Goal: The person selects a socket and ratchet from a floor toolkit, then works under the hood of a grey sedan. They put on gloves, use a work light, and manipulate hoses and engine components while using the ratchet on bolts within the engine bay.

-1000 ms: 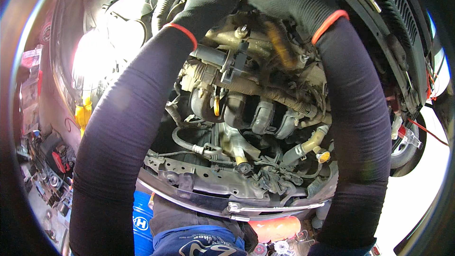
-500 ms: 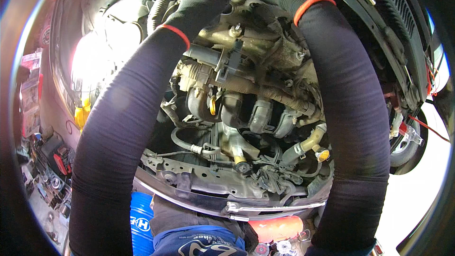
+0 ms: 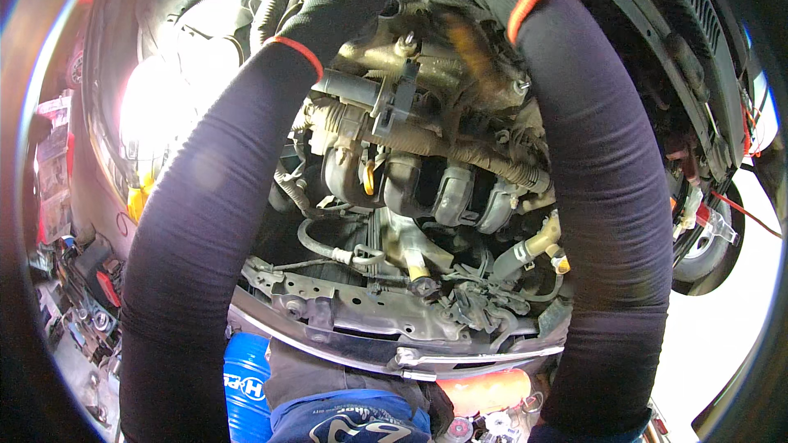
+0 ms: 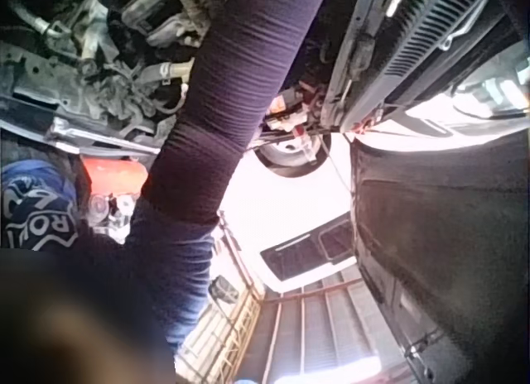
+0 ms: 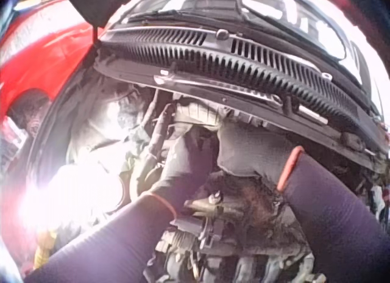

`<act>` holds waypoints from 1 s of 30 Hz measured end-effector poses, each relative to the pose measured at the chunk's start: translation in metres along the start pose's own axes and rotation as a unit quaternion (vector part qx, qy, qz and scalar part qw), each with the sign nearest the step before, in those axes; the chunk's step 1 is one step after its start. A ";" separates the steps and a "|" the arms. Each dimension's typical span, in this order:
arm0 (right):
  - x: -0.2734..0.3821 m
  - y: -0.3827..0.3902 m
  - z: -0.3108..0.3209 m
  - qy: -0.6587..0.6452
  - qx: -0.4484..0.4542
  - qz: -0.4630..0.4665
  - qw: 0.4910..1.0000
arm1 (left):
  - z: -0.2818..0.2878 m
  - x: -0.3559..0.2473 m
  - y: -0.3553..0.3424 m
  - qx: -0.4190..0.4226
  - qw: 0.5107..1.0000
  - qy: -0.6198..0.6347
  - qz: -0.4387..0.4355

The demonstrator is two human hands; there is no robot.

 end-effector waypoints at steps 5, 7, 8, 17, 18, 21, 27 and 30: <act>0.000 0.001 0.004 0.058 -0.106 0.071 0.990 | -0.001 0.002 0.000 0.063 0.997 0.044 0.016; -0.004 -0.004 -0.002 0.047 -0.077 0.018 0.996 | 0.000 0.001 0.002 0.028 0.998 0.028 0.044; -0.007 -0.007 -0.006 0.023 -0.040 -0.015 0.999 | 0.000 0.000 0.002 0.018 0.999 0.014 0.046; -0.008 0.016 -0.003 -0.038 -0.048 0.099 0.993 | -0.004 0.011 0.009 0.135 0.942 0.254 0.173; -0.007 0.018 -0.002 -0.036 -0.048 0.099 0.993 | -0.001 0.010 0.010 0.133 0.945 0.271 0.125; -0.001 0.016 -0.001 -0.033 -0.045 0.105 0.993 | 0.009 -0.001 0.014 0.067 0.991 0.018 -0.116; 0.005 0.015 -0.001 -0.051 -0.019 0.116 0.992 | 0.004 0.003 0.010 0.089 0.989 -0.119 -0.004; 0.005 0.017 -0.001 -0.063 -0.004 0.124 0.990 | 0.006 -0.005 0.012 0.106 0.987 -0.119 -0.020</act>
Point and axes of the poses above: each hand's wrist, its own y-axis away from the middle knuckle, its own z-axis out of the back of the hand, x = y × z, the point moved 3 cm from there along -y, towards the middle knuckle, and after that the axes turned 12 degrees about x, right-handed, at the moved point
